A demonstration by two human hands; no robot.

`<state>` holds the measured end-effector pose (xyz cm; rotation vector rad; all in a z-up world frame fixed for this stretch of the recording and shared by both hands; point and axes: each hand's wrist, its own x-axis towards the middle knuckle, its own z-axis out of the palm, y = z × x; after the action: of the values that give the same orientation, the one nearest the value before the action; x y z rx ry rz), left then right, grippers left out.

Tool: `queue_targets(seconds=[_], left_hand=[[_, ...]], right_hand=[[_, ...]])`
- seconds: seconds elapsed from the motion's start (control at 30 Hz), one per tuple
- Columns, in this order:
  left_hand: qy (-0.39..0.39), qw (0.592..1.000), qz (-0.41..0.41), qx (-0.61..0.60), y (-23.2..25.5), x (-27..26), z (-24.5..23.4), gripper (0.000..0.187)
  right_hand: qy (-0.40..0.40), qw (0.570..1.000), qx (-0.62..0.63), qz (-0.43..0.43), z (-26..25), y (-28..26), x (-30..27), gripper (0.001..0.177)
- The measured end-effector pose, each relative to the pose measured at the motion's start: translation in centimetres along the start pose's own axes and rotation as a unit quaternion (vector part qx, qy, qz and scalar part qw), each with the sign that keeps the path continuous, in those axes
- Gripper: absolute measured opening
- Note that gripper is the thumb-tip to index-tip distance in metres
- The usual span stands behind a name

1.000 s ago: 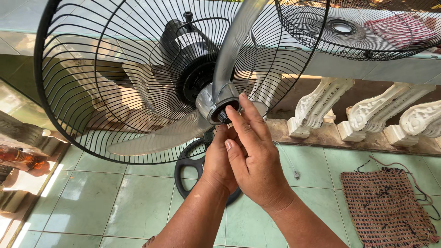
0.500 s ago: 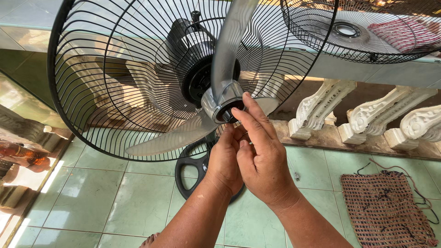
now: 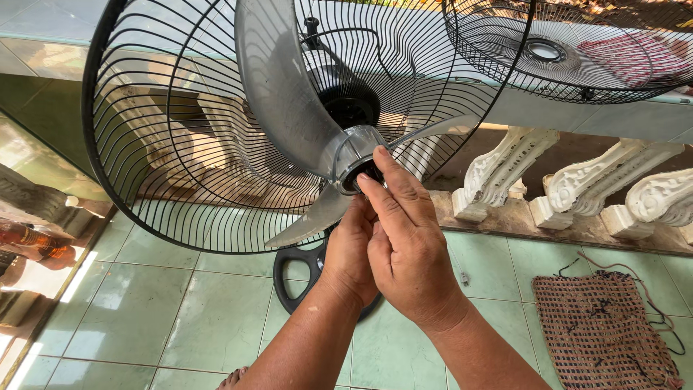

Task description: The person disassembles a standing electric fan by hand. They remove the front grille, unscrew the central hub nut to detach the fan blades, and place the components on a nearby ledge. The video ends before reassembly is shown.

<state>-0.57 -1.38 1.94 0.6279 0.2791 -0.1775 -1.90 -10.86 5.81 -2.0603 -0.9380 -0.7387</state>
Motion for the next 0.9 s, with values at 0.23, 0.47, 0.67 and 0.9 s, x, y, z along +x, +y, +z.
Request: queue_targets(seconds=[0.23,0.47,0.67,0.9], left_hand=[[0.007,1.0,0.026,-0.008,0.22,0.11,-0.24,0.055],[0.036,0.999,0.017,0.0,0.6,0.02,-0.09,0.058],[0.023,0.999,0.032,-0.01,0.8,-0.05,0.38,0.051],[0.013,1.0,0.025,0.0,0.73,-0.16,0.55,0.051]], right_hand=[[0.001,1.0,0.003,0.002,0.16,-0.04,0.08,0.049],[0.006,1.0,0.016,0.012,0.07,0.0,0.19,0.052],[0.008,1.0,0.0,-0.009,0.01,0.19,0.34,0.051],[0.001,1.0,0.003,-0.018,-0.18,0.35,0.25,0.052]])
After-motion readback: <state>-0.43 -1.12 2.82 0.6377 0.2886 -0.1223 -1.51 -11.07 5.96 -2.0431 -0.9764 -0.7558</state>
